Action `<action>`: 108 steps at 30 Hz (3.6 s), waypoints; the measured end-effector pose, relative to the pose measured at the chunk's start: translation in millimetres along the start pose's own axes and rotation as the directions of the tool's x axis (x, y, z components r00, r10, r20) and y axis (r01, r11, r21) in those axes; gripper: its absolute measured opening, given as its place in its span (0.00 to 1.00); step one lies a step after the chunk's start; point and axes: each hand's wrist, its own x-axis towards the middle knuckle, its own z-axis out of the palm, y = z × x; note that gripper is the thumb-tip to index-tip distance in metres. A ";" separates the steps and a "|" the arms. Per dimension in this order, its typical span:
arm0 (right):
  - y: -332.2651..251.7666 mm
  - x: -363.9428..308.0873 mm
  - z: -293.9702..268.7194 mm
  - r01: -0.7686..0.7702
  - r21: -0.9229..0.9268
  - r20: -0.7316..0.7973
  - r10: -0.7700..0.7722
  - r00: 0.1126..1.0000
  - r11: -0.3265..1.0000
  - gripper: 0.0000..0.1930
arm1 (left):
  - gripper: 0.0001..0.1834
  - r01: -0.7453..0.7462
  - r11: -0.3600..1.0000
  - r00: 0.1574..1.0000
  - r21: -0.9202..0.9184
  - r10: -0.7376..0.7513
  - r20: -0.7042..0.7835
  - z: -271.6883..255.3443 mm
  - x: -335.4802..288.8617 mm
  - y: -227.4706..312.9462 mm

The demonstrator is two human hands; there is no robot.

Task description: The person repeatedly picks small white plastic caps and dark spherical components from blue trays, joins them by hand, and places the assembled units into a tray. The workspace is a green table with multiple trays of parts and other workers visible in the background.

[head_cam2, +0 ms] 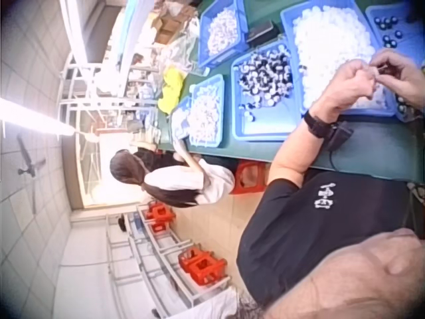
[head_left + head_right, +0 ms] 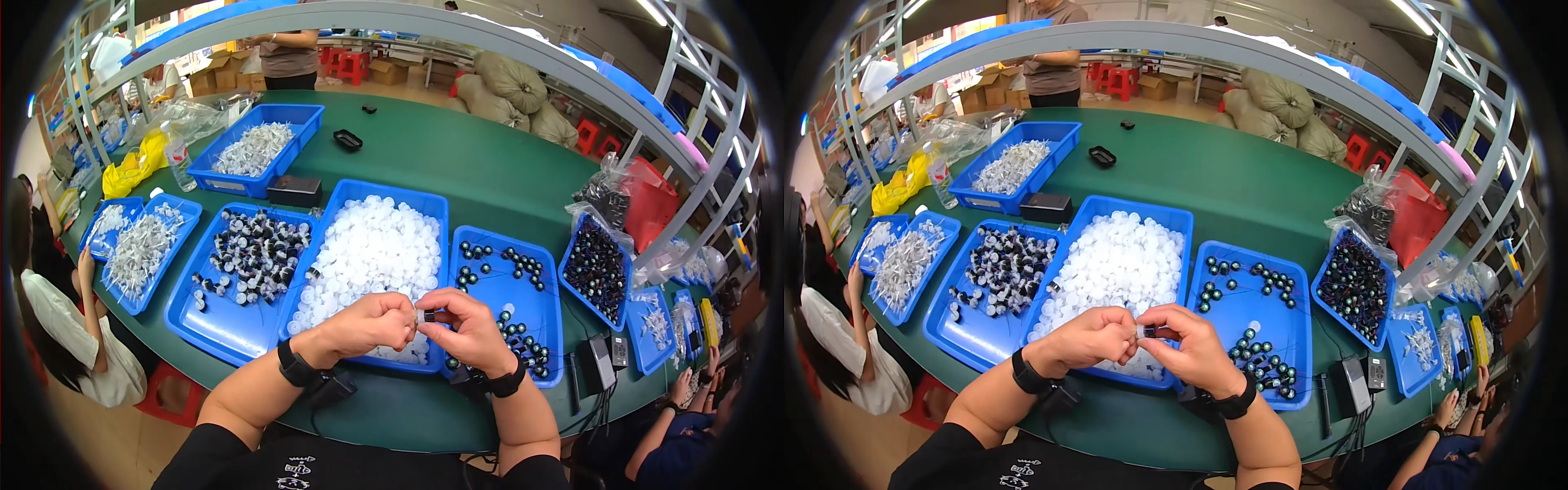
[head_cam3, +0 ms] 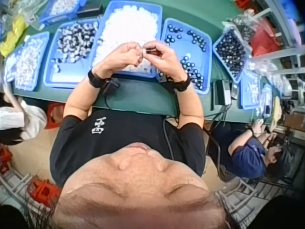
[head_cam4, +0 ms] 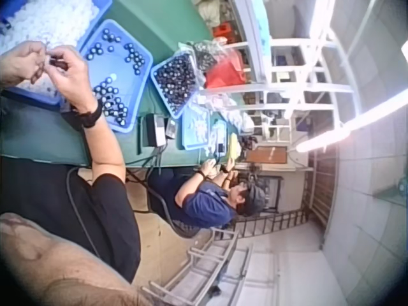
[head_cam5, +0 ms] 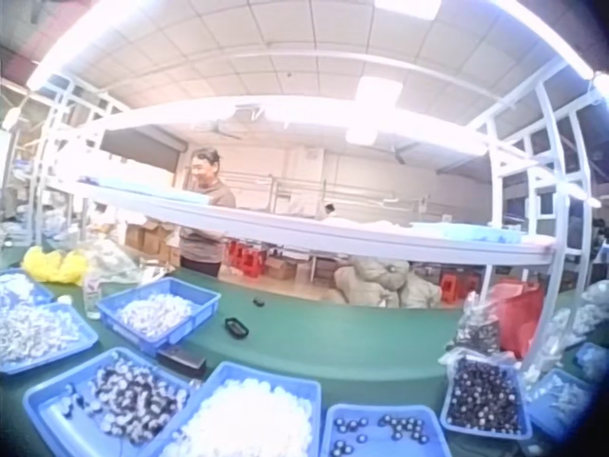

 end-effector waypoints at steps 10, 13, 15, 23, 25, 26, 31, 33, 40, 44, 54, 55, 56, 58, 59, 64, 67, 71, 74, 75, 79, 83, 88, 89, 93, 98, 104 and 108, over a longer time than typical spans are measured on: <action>-2.8 1.0 -2.4 0.003 -0.023 -0.014 -0.003 1.000 1.000 0.16 | 0.07 -0.067 0.902 0.996 0.427 0.084 -0.021 2.3 -2.5 9.1; -3.2 0.4 -11.3 -0.014 -0.066 -0.009 0.014 1.000 0.998 0.15 | 0.07 -0.067 0.931 0.995 0.357 0.088 -0.043 0.4 -2.4 6.7; -2.4 0.2 -11.2 -0.001 -0.052 -0.008 0.000 1.000 0.999 0.15 | 0.07 -0.050 0.951 0.996 0.305 0.069 -0.051 0.4 -1.8 5.5; -2.0 -0.3 -10.1 0.005 -0.020 -0.015 -0.005 1.000 1.000 0.13 | 0.09 -0.017 0.970 0.999 0.244 0.029 -0.045 0.8 -0.1 1.8; -1.5 -0.7 -10.8 0.014 -0.048 -0.002 -0.014 1.000 0.999 0.13 | 0.09 0.013 0.969 0.998 0.246 0.002 -0.060 1.7 0.0 3.2; -1.3 -0.8 -11.1 0.024 -0.059 0.000 -0.024 1.000 0.998 0.13 | 0.09 0.029 0.968 0.998 0.248 -0.012 -0.068 2.5 0.0 3.9; -4.8 -0.1 -11.1 0.071 -0.100 0.008 -0.071 0.997 0.992 0.13 | 0.08 -0.001 0.981 0.998 0.193 0.012 -0.059 6.2 -1.0 4.2; -3.9 -0.2 -11.5 0.088 -0.114 0.003 -0.088 0.996 0.990 0.13 | 0.08 -0.023 0.986 0.998 0.167 0.032 -0.052 7.5 -0.7 2.5; -3.5 -0.3 -11.8 0.125 -0.208 -0.015 -0.131 0.991 0.970 0.12 | 0.09 -0.168 0.930 0.985 0.328 0.169 0.024 5.4 -0.4 -3.2; -3.3 0.0 -10.4 0.168 -0.226 -0.032 -0.180 0.983 0.959 0.12 | 0.11 -0.129 0.954 0.992 0.272 0.128 0.021 5.2 0.2 -2.5; 1.0 0.0 -5.0 0.098 -0.265 -0.070 -0.121 0.990 0.959 0.11 | 0.04 -0.309 0.664 0.929 0.681 0.363 0.068 6.7 1.8 -8.5; 3.0 -0.2 -4.5 0.043 -0.249 -0.083 -0.066 0.994 0.968 0.11 | 0.02 -0.255 0.770 0.951 0.585 0.308 0.009 8.7 1.0 -7.5; 7.5 0.7 -6.0 -0.038 -0.024 -0.103 0.035 0.994 0.999 0.12 | 0.01 -0.195 0.858 0.969 0.475 0.243 -0.041 9.8 0.7 -6.9; 14.7 2.7 -11.5 -0.179 0.414 -0.079 0.231 0.970 0.893 0.15 | 0.07 -0.311 0.922 0.937 0.229 0.338 -0.089 6.0 3.0 -6.5; 12.7 3.2 -13.1 -0.219 0.479 -0.043 0.272 0.961 0.850 0.16 | 0.10 -0.367 0.925 0.918 0.101 0.378 -0.122 3.6 4.7 -6.1; 13.8 5.9 -17.4 -0.365 0.706 0.179 0.347 0.921 0.607 0.21 | 0.18 -0.329 0.436 0.806 0.838 0.592 0.009 17.8 9.6 2.7; 8.3 5.7 -16.2 -0.388 0.716 0.218 0.342 0.914 0.581 0.22 | 0.16 -0.319 0.403 0.785 0.858 0.619 0.001 15.7 13.1 -3.6; 5.1 3.7 -7.6 -0.396 0.543 0.203 0.343 0.917 0.740 0.24 | 0.15 -0.316 0.329 0.770 0.890 0.637 0.038 19.9 12.4 -6.1; 9.0 1.5 -2.7 -0.379 0.442 0.205 0.320 0.925 0.813 0.25 | 0.14 -0.339 0.306 0.760 0.890 0.646 0.067 18.1 7.7 -9.0; 3.8 0.3 -4.8 -0.358 0.329 0.162 0.321 0.933 0.874 0.24 | 0.13 -0.351 0.307 0.754 0.885 0.653 0.073 14.9 2.5 -7.3; 6.4 -2.4 -45.4 -0.131 -0.036 -0.114 0.126 0.985 0.991 0.14 | 0.11 -0.110 0.455 0.703 0.884 0.664 -0.254 -20.6 -38.5 8.6; 16.4 -10.2 -88.0 -0.380 -0.532 -0.291 0.258 0.921 0.757 0.09 | 0.18 0.340 0.197 0.291 0.920 0.908 -0.302 -75.1 -59.4 22.8; 60.7 -13.1 -75.5 -0.191 -0.762 0.003 0.299 0.954 0.618 0.13 | 0.18 0.117 0.175 0.686 0.978 0.697 -0.207 -42.6 -41.1 19.2; 63.0 -11.1 -69.3 -0.148 -0.777 0.054 0.299 0.953 0.612 0.14 | 0.16 0.052 0.170 0.802 0.984 0.580 -0.142 -31.0 -34.1 18.1; 67.3 -2.7 -61.9 -0.189 -0.770 0.110 0.419 0.901 0.609 0.13 | 0.13 -0.059 0.072 0.950 0.996 0.310 0.034 -31.7 6.6 -12.9; 61.3 -2.8 -65.0 -0.208 -0.692 0.125 0.398 0.909 0.692 0.11 | 0.11 -0.022 0.014 0.990 1.000 0.143 0.019 -26.2 45.0 -26.5; 57.5 -0.3 -64.5 -0.223 -0.697 0.100 0.400 0.911 0.682 0.07 | 0.10 0.063 -0.207 0.987 0.976 -0.130 -0.091 -18.7 69.3 -16.1; 55.8 -4.7 -70.1 -0.126 -0.726 0.017 0.200 0.980 0.677 0.06 | 0.08 0.132 -0.185 0.983 0.974 -0.100 -0.152 -9.5 65.5 -13.2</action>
